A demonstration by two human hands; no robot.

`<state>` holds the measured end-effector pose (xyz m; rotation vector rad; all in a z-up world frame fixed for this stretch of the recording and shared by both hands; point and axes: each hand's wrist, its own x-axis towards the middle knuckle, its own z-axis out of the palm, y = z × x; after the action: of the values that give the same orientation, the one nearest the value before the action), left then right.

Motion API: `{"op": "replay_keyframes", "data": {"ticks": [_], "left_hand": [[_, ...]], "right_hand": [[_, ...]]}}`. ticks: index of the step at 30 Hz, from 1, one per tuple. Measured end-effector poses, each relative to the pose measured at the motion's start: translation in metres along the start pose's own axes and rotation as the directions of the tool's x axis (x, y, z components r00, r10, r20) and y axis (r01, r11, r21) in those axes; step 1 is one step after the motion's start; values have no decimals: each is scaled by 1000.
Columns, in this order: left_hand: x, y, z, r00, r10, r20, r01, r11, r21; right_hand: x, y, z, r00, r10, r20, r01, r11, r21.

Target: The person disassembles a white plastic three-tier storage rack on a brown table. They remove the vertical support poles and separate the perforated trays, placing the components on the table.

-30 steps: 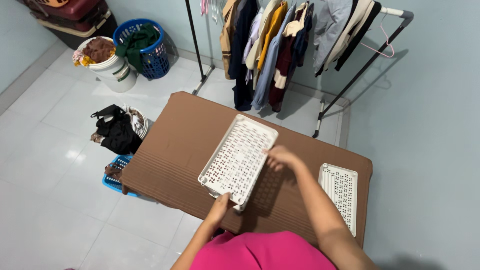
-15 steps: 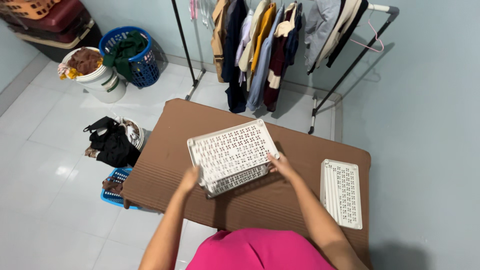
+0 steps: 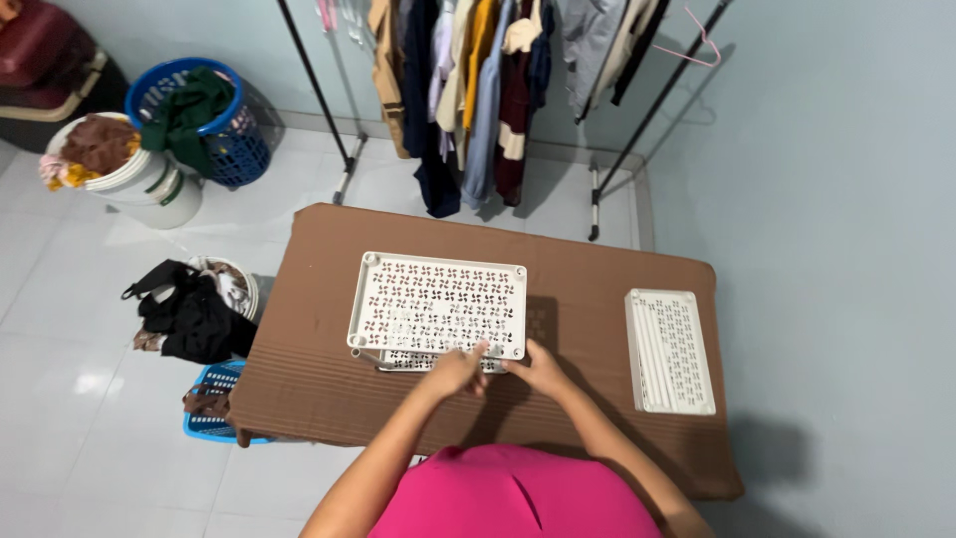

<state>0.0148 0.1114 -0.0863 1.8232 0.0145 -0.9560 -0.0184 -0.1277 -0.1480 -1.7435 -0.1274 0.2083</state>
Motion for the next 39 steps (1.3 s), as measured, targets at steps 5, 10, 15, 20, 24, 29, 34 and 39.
{"op": "replay_keyframes", "data": {"ticks": [5, 10, 15, 20, 24, 29, 34, 39], "left_hand": [[25, -17, 39, 992, -119, 36, 117, 791, -601], [47, -22, 40, 991, 76, -107, -130, 500, -856], [52, -23, 34, 988, 15, -156, -139, 544, -828], [48, -2, 21, 953, 4, -303, -258, 538, -802], [63, 30, -3, 969, -19, -248, -214, 439, -872], [54, 42, -7, 973, 28, -227, -193, 633, -750], [34, 47, -4, 932, 255, -256, -348, 826, -443], [33, 64, 7, 901, 410, -141, -420, 906, -46]], "right_hand": [[7, 0, 29, 987, -20, -157, 32, 997, 76], [15, -3, 53, 953, -76, -292, 156, 952, 262], [20, -2, 67, 925, -85, -371, 191, 947, 259], [18, -2, 76, 843, -188, -504, 215, 977, -5], [15, 1, 73, 832, -126, -540, 129, 991, -31], [12, 2, 51, 910, -127, -395, 191, 973, 128], [5, -22, 4, 754, -49, -655, 211, 962, 171], [-17, -68, -53, 729, 248, -638, 98, 885, 456]]}}
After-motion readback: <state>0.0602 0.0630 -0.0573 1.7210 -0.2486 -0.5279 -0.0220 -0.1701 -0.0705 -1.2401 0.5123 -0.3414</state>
